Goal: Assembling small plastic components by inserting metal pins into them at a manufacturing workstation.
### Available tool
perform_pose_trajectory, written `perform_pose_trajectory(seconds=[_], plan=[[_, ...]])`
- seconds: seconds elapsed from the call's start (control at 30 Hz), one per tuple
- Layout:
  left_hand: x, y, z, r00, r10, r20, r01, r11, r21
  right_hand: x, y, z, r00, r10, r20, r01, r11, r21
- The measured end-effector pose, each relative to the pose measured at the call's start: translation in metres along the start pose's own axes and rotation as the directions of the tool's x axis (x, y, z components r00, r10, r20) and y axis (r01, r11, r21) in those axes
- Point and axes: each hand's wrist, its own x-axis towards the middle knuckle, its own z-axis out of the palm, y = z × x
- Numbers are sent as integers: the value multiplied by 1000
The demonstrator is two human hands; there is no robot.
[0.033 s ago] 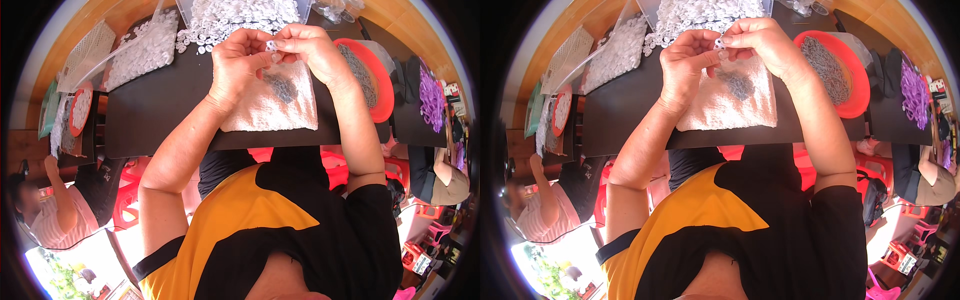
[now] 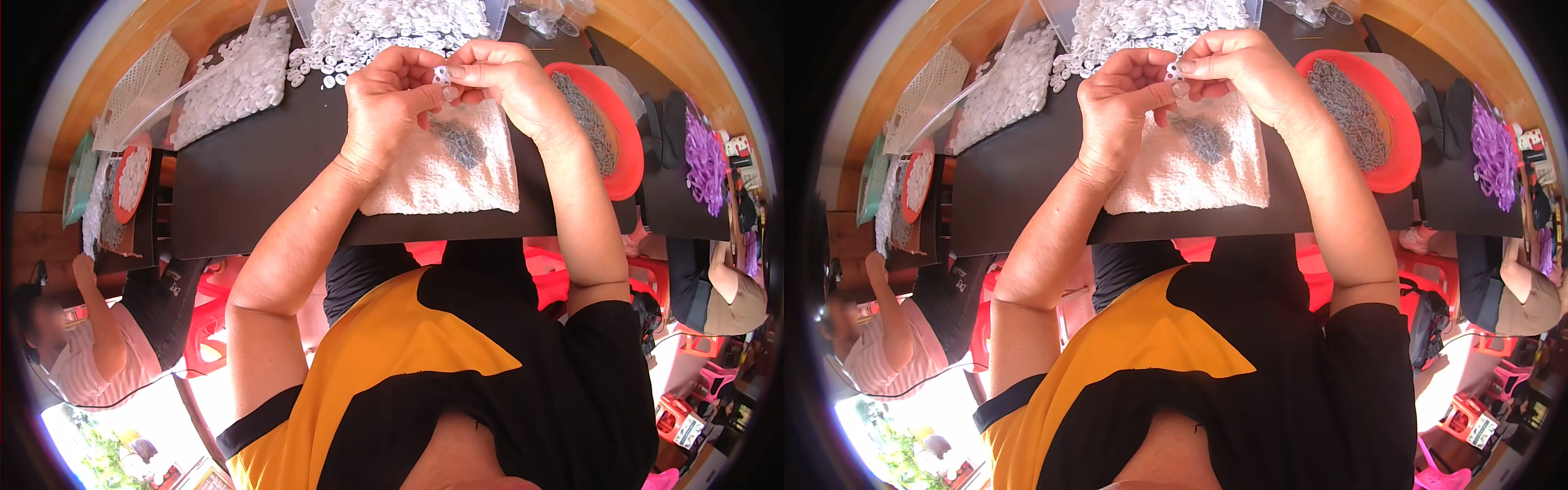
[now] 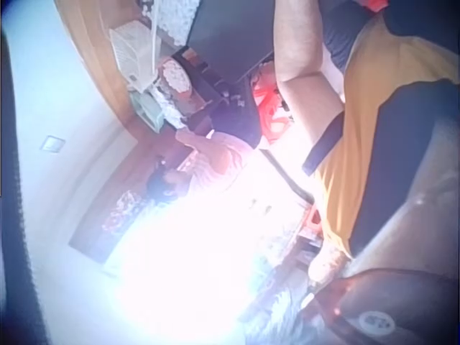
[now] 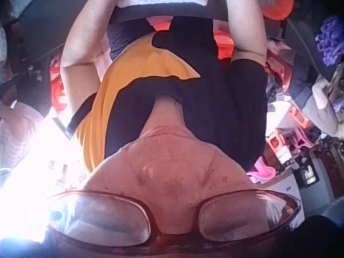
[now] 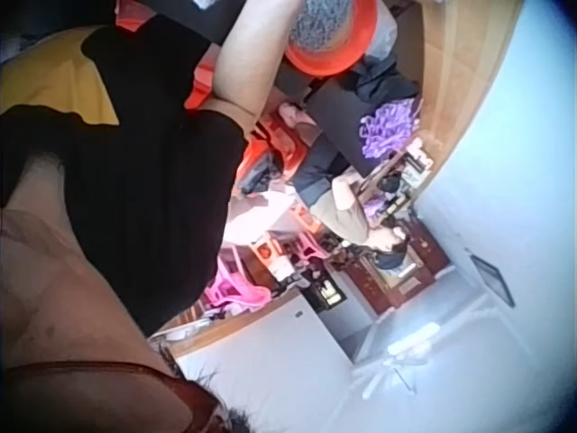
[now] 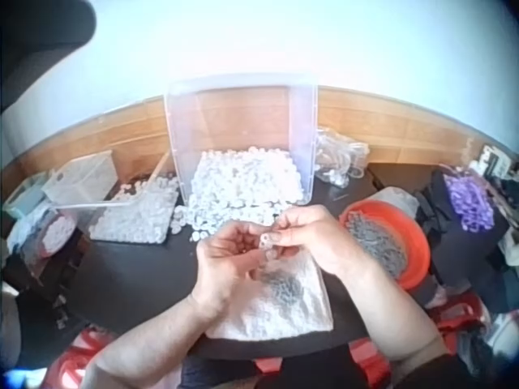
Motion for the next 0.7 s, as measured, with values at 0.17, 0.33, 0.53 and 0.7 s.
perform_pose_trajectory(seconds=[0.17,0.33,0.53,0.7], plan=[[2,-3,1,999,-4,39,2,999,36,1,4,-1,1000,-6,22,6,1000,-2],[-1,3,2,995,-25,98,14,994,111,-2,-3,-11,989,53,139,-43,996,-72],[-4,5,3,998,32,52,-39,989,143,-3,-5,-2,993,68,98,-71,997,29],[-6,8,5,987,107,120,-115,991,63,-3,-4,-5,990,57,130,-71,992,104]])
